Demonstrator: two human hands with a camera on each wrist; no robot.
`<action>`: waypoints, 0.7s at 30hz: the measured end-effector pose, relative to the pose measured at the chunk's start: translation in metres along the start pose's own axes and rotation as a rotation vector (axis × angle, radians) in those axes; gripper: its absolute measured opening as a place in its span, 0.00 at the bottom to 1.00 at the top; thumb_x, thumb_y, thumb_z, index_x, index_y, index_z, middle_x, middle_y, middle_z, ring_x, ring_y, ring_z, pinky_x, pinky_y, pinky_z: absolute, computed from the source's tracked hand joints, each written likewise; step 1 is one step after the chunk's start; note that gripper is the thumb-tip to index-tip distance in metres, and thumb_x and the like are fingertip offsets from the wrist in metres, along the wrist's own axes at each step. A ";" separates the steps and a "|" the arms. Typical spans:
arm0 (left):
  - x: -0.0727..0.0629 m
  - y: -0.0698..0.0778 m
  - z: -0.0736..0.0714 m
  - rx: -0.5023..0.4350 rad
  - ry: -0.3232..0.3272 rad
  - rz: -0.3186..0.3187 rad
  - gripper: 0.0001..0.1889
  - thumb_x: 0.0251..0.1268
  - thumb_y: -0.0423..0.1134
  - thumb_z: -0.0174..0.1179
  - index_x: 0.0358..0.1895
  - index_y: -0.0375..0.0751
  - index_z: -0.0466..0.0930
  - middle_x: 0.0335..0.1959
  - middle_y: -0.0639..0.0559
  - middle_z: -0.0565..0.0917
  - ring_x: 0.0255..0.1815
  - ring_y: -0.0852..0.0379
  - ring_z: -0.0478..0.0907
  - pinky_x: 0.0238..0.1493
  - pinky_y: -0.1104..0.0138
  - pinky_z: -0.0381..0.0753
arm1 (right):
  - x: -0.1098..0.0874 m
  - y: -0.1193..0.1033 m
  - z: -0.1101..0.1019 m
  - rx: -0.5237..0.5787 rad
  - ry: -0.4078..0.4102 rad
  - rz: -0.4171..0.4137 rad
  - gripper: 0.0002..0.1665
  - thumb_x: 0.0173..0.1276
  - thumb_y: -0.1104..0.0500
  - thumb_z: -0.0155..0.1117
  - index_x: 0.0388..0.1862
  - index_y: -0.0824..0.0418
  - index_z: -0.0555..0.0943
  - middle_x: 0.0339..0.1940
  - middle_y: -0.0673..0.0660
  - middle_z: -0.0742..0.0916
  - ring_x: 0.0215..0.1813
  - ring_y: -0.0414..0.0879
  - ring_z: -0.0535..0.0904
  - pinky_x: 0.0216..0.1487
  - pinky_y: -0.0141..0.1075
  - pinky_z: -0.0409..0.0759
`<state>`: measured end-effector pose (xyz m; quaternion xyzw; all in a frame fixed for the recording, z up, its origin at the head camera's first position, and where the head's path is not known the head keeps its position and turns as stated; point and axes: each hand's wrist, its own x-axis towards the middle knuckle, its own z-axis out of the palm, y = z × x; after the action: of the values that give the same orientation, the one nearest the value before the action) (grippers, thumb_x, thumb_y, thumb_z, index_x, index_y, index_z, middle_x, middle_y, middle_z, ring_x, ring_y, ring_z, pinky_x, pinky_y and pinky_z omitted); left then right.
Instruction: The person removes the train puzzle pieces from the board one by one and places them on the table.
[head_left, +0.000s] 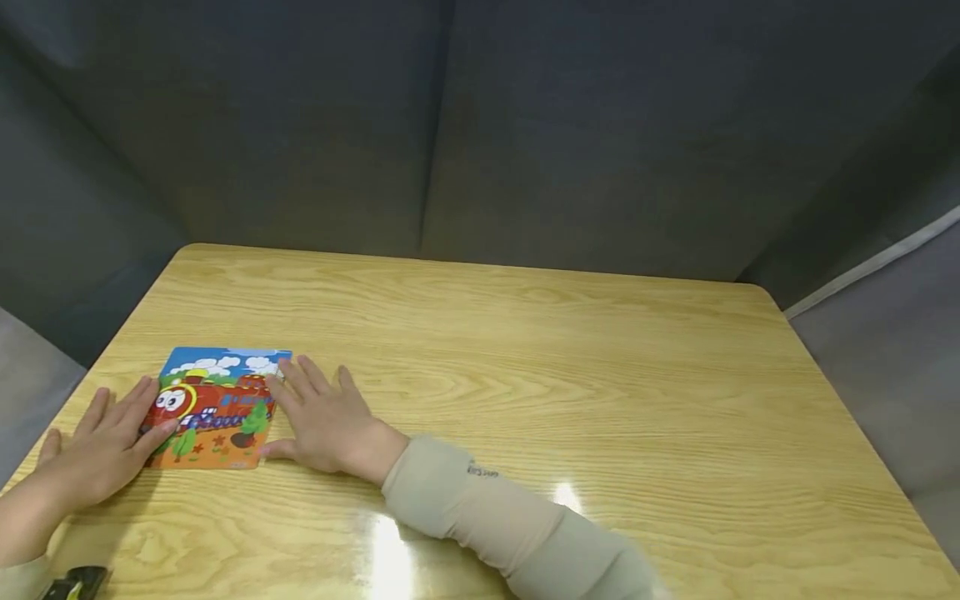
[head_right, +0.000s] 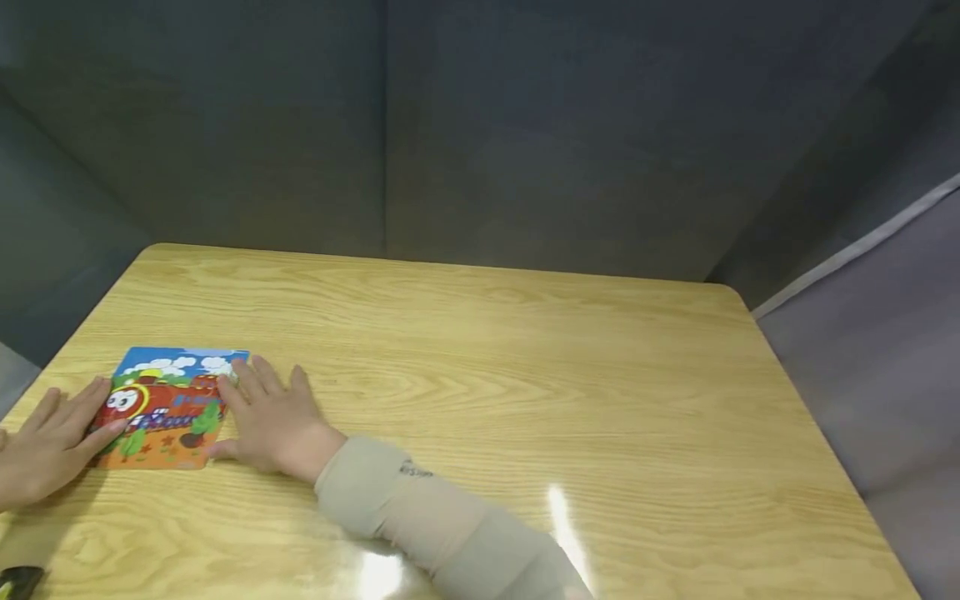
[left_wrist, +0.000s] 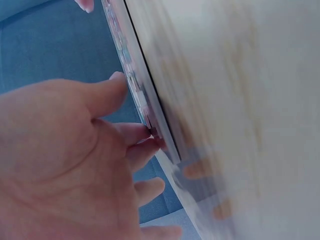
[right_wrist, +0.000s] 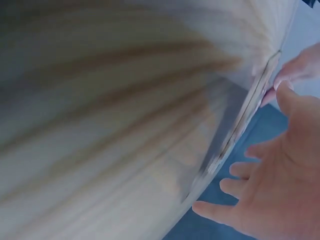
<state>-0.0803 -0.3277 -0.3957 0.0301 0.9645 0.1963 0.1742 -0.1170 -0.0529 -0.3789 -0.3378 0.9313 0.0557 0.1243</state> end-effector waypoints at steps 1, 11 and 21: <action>0.000 0.000 0.000 0.002 0.001 0.002 0.41 0.79 0.61 0.31 0.76 0.39 0.21 0.75 0.31 0.26 0.70 0.30 0.12 0.52 0.25 0.16 | 0.002 -0.004 0.000 -0.020 -0.007 0.014 0.53 0.65 0.20 0.30 0.81 0.42 0.37 0.81 0.45 0.41 0.80 0.43 0.31 0.75 0.49 0.48; 0.001 -0.001 0.003 0.036 0.001 -0.011 0.42 0.78 0.62 0.32 0.76 0.41 0.21 0.75 0.31 0.27 0.71 0.28 0.15 0.52 0.23 0.21 | 0.005 -0.020 0.002 -0.100 -0.067 0.053 0.55 0.63 0.19 0.25 0.81 0.46 0.35 0.81 0.45 0.38 0.79 0.41 0.32 0.76 0.47 0.45; 0.001 0.003 0.003 0.043 0.004 -0.006 0.43 0.77 0.62 0.34 0.77 0.40 0.24 0.76 0.32 0.29 0.71 0.29 0.15 0.52 0.22 0.23 | 0.003 -0.017 0.005 -0.083 -0.071 0.063 0.55 0.63 0.19 0.24 0.81 0.46 0.34 0.81 0.45 0.36 0.79 0.41 0.30 0.76 0.47 0.43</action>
<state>-0.0800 -0.3240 -0.3977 0.0307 0.9688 0.1752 0.1724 -0.1068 -0.0669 -0.3844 -0.3112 0.9333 0.1099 0.1413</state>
